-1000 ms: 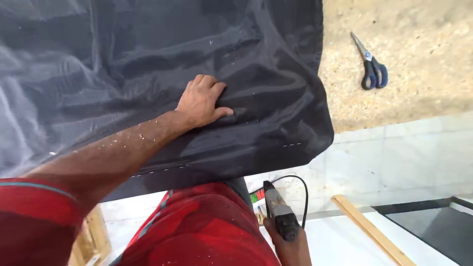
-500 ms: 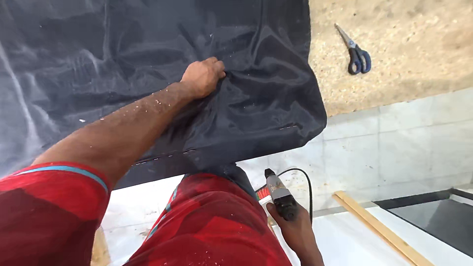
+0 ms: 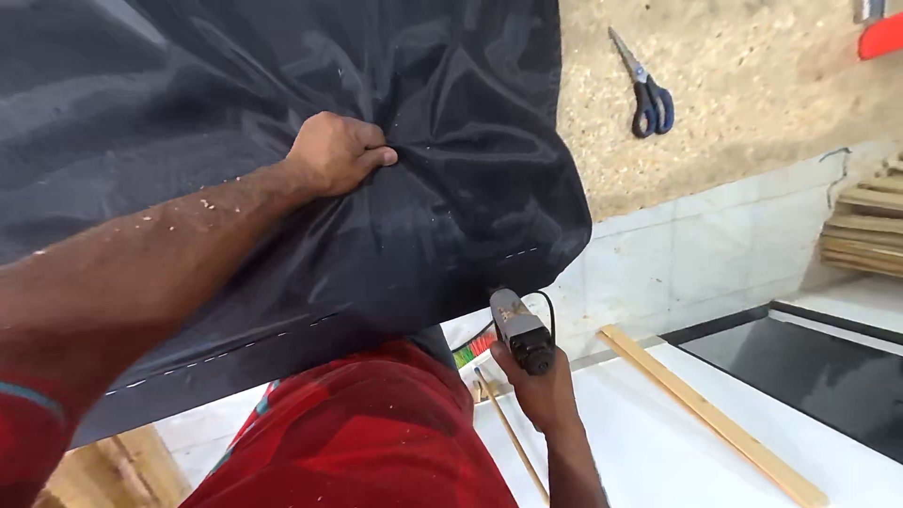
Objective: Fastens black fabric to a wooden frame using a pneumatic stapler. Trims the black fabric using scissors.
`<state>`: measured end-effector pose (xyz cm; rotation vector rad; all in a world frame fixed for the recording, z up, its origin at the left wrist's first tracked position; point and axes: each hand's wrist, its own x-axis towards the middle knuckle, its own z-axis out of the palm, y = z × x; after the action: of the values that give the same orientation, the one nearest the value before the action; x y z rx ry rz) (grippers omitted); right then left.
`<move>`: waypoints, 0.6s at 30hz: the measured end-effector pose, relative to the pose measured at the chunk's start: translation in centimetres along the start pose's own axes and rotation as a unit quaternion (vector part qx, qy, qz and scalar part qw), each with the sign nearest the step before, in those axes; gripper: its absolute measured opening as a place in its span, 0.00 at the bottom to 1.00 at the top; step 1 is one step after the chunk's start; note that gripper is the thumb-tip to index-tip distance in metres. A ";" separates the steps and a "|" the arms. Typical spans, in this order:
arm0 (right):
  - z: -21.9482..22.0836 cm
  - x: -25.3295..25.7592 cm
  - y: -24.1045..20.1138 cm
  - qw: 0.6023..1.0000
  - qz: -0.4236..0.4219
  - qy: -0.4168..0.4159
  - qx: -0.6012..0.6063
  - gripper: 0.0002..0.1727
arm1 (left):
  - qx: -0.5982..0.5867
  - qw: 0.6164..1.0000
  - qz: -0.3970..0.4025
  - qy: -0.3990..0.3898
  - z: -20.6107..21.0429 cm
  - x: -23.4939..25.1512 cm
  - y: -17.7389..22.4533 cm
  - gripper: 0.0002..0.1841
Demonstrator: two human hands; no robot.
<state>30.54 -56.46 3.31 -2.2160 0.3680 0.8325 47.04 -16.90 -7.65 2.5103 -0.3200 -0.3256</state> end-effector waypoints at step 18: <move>0.3 1.9 0.0 0.996 0.004 -0.051 0.067 0.22 | 0.018 0.999 0.035 0.033 0.8 0.0 -0.9 0.29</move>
<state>31.83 -56.25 1.91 -2.0406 0.3727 0.8952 46.96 -16.60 -8.87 2.5317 -0.3897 -0.2108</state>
